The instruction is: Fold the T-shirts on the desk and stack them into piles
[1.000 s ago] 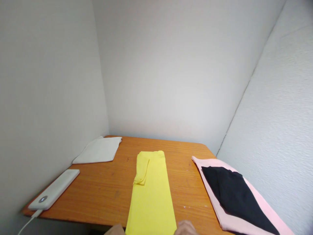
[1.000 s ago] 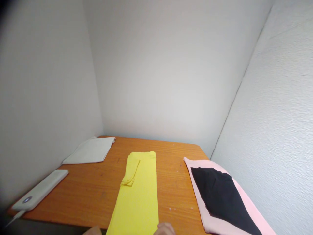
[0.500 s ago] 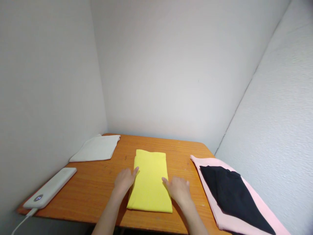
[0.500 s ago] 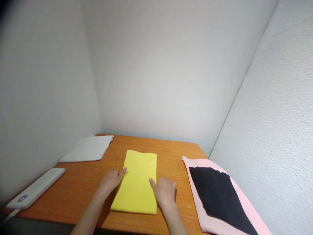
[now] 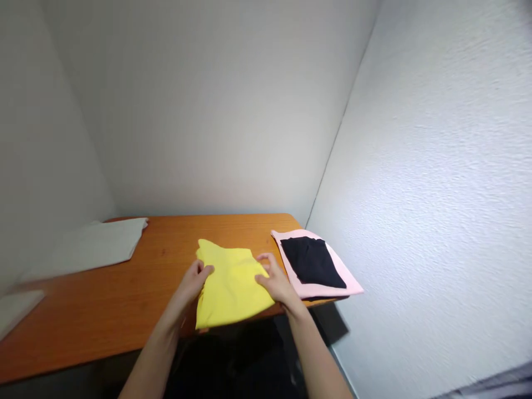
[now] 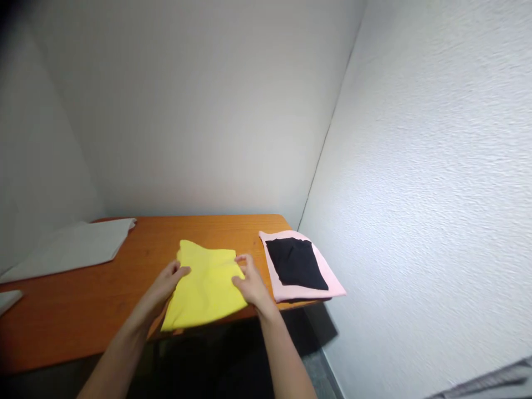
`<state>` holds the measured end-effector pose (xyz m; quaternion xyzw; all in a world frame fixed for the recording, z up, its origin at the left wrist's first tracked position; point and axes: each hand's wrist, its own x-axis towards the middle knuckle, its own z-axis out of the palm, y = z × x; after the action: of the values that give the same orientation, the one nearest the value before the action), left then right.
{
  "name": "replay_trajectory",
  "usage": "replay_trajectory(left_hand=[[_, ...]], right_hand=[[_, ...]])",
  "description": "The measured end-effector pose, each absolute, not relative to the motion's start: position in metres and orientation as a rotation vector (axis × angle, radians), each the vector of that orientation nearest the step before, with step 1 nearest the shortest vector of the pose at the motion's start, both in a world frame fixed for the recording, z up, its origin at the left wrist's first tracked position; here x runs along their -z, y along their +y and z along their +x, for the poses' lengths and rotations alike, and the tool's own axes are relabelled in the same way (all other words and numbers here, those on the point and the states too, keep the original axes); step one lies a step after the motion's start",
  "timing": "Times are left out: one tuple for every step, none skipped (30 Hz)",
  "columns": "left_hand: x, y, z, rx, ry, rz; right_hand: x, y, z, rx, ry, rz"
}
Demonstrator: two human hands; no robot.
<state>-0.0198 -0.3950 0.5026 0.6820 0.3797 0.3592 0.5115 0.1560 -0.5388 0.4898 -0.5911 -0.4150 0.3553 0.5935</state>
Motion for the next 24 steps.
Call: replay_trajectory(left_hand=[[-0.513, -0.398, -0.005, -0.9, 0.873, 1.631], [-0.525, -0.401, 0.012, -0.937, 0.827, 1.625], [-0.539, -0.404, 0.031, -0.971, 0.775, 1.622], [-0.553, -0.407, 0.052, -1.001, 0.716, 1.624], [-0.568, -0.41, 0.074, -1.028, 0.652, 1.63], [-0.582, -0.415, 0.097, -1.048, 0.588, 1.641], [-0.595, -0.421, 0.119, -1.064, 0.526, 1.656], [-0.606, -0.428, 0.142, -1.071, 0.468, 1.677], [-0.614, -0.436, 0.163, -1.071, 0.416, 1.704], [-0.618, -0.444, 0.183, -1.06, 0.374, 1.736], [-0.617, -0.453, 0.201, -1.041, 0.346, 1.771], [-0.612, -0.461, 0.217, -1.012, 0.335, 1.808], [-0.602, -0.469, 0.229, -0.975, 0.344, 1.841], [-0.587, -0.476, 0.239, -0.932, 0.371, 1.871], [-0.569, -0.481, 0.246, -0.885, 0.412, 1.895], [-0.549, -0.485, 0.25, -0.837, 0.462, 1.914], [-0.528, -0.487, 0.251, -0.791, 0.513, 1.929], [-0.507, -0.487, 0.251, -0.752, 0.56, 1.941], [-0.489, -0.486, 0.25, -0.725, 0.598, 1.95], [-0.474, -0.484, 0.249, -0.706, 0.626, 1.958], [-0.462, -0.481, 0.249, -0.696, 0.644, 1.965], [-0.453, -0.477, 0.25, -0.69, 0.652, 1.972], [-0.448, -0.473, 0.252, -0.686, 0.653, 1.977], [-0.446, -0.47, 0.254, -0.681, 0.649, 1.982]], right_hand=[[-0.506, -0.546, 0.168, -0.811, -0.977, -1.335], [-0.523, -0.554, 0.182, -0.768, -1.003, -1.319], [-0.541, -0.561, 0.197, -0.709, -1.031, -1.308], [-0.559, -0.57, 0.214, -0.646, -1.055, -1.3], [-0.576, -0.579, 0.232, -0.576, -1.075, -1.299], [-0.591, -0.589, 0.251, -0.491, -1.086, -1.304], [-0.604, -0.601, 0.271, -0.4, -1.092, -1.318], [-0.614, -0.613, 0.29, -0.315, -1.09, -1.333], [-0.62, -0.625, 0.31, -0.249, -1.079, -1.352], [-0.622, -0.637, 0.328, -0.211, -1.061, -1.374], [-0.619, -0.648, 0.346, -0.201, -1.036, -1.402], [-0.612, -0.657, 0.361, -0.21, -1.008, -1.445], [-0.6, -0.664, 0.374, -0.223, -0.989, -1.525], [-0.584, -0.668, 0.384, -0.234, -0.977, -1.629], [-0.565, -0.671, 0.391, -0.234, -0.979, -1.758], [-0.545, -0.671, 0.395, -0.226, -0.994, -1.908], [-0.524, -0.671, 0.395, -0.226, -1.004, -2.007], [-0.506, -0.669, 0.394, -0.233, -1.02, -2.076], [-0.49, -0.667, 0.392, -0.237, -1.04, -2.127], [-0.478, -0.664, 0.39, -0.241, -1.059, -2.158], [-0.472, -0.66, 0.388, -0.234, -1.079, -2.194], [-0.47, -0.655, 0.388, -0.214, -1.096, -2.231], [-0.472, -0.648, 0.388, -0.183, -1.109, -2.265], [-0.477, -0.639, 0.389, -0.142, -1.119, -2.291]])
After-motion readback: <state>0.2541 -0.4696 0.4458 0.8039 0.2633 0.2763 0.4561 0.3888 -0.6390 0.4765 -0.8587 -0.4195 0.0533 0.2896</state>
